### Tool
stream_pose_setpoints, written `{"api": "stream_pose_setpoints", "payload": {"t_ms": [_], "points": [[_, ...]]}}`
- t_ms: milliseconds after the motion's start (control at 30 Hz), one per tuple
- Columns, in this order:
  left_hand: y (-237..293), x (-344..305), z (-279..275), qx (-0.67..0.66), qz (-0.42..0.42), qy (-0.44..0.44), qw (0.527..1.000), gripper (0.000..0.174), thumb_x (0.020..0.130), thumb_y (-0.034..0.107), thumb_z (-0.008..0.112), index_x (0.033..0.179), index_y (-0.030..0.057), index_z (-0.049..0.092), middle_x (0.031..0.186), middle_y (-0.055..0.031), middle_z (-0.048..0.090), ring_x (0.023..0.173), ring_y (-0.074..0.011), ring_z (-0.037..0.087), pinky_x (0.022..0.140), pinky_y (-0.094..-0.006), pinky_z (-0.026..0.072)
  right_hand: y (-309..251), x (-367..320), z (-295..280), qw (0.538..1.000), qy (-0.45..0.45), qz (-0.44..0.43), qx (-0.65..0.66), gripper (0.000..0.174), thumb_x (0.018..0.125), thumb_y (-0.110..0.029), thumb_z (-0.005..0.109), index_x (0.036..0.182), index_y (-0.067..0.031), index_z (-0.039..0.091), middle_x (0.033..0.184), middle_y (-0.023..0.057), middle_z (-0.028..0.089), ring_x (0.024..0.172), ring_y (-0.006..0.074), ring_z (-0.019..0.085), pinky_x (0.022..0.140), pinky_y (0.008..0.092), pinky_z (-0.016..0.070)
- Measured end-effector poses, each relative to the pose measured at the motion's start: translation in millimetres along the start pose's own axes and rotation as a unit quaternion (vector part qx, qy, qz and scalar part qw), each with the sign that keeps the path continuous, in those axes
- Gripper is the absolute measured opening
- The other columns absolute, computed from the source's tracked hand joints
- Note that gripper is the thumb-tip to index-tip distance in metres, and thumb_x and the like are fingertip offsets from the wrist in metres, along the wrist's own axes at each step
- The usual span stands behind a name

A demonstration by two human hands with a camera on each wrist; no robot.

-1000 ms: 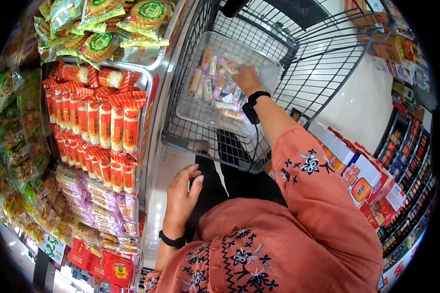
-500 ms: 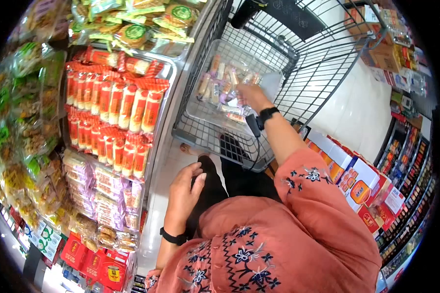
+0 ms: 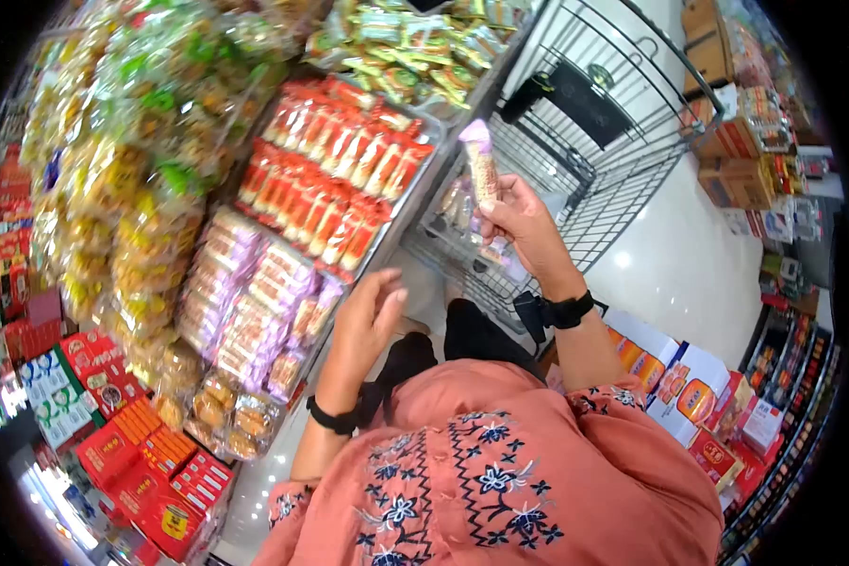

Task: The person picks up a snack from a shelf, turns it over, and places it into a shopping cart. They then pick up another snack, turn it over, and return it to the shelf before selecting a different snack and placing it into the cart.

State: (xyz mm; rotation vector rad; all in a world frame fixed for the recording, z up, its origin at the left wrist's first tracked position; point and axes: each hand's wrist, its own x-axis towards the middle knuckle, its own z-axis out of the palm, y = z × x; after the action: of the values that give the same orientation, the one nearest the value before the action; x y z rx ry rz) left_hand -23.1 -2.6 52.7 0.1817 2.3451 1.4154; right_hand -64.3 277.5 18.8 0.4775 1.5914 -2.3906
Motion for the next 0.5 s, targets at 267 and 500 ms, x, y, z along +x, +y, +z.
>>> {"api": "stream_pose_setpoints", "payload": {"t_ms": [267,500], "points": [[14,-15,-74,-0.327,0.014,0.134,0.935,0.041,0.107,0.024,0.056,0.136,-0.0037,0.05,0.111,-0.0099,0.067,0.094,-0.0155,0.068,0.073,-0.026,0.0545,2,-33,129,0.974,-0.2,-0.002,-0.11,0.032,0.091,-0.011,0.076,0.115,-0.0051,0.055,0.089,-0.0018,0.057,0.071,0.0048,0.057,0.06,0.0211,0.0481],[-19,-70,-118,-0.416,0.008,0.193,0.889,0.03,0.107,0.024,0.057,0.126,0.0013,0.057,0.106,-0.0087,0.069,0.09,-0.017,0.069,0.07,-0.027,0.0562,5,-49,195,0.958,-0.266,0.001,-0.108,0.028,0.098,-0.018,0.069,0.118,-0.0016,0.058,0.089,0.0003,0.061,0.071,0.0068,0.06,0.062,0.0234,0.0512]]}}
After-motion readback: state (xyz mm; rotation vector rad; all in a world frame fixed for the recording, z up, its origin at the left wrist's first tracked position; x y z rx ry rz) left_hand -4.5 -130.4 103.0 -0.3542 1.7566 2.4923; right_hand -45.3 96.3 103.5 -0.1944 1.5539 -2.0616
